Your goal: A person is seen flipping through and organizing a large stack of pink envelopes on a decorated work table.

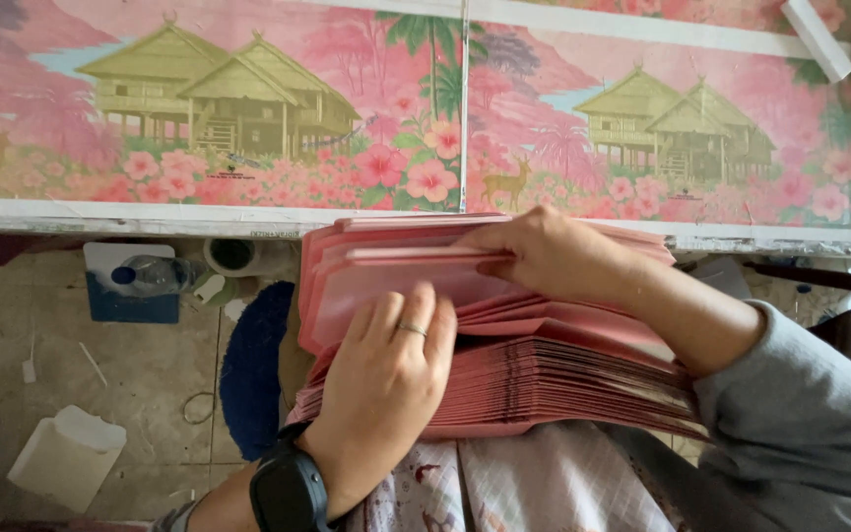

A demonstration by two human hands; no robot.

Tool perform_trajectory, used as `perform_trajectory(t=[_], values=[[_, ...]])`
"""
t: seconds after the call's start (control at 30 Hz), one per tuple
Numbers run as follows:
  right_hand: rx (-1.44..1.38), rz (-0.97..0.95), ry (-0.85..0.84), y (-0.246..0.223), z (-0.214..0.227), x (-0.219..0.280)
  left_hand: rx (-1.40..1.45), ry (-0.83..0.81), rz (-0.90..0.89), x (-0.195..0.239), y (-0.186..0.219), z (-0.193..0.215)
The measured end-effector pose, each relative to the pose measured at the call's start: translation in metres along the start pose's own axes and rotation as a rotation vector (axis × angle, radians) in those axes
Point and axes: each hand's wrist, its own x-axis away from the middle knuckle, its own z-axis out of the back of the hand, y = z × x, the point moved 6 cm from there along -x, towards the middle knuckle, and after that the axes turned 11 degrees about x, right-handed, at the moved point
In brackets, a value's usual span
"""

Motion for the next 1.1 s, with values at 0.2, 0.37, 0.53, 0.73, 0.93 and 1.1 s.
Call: perform_trajectory(t=[0.2, 0.37, 0.53, 0.73, 0.93, 1.1], values=[[-0.028, 0.091, -0.248, -0.024, 0.013, 0.01, -0.047, -0.009, 0.022, 0.003, -0.004, -0.006], [-0.026, -0.203, -0.25, 0.011, -0.008, -0.011, -0.01, -0.041, -0.06, 0.007, 0.002, -0.007], [0.068, -0.06, -0.085, 0.001, -0.009, -0.004, -0.036, 0.045, 0.059, 0.007, -0.008, -0.013], [-0.034, 0.097, -0.337, -0.015, 0.003, 0.003, 0.02, 0.024, 0.104, 0.007, -0.01, -0.02], [-0.001, -0.132, -0.211, 0.014, -0.015, -0.008, -0.08, -0.085, 0.014, 0.008, 0.003, -0.006], [-0.076, -0.158, -0.249, 0.011, -0.014, 0.001, -0.071, -0.043, 0.003, 0.011, 0.006, -0.003]])
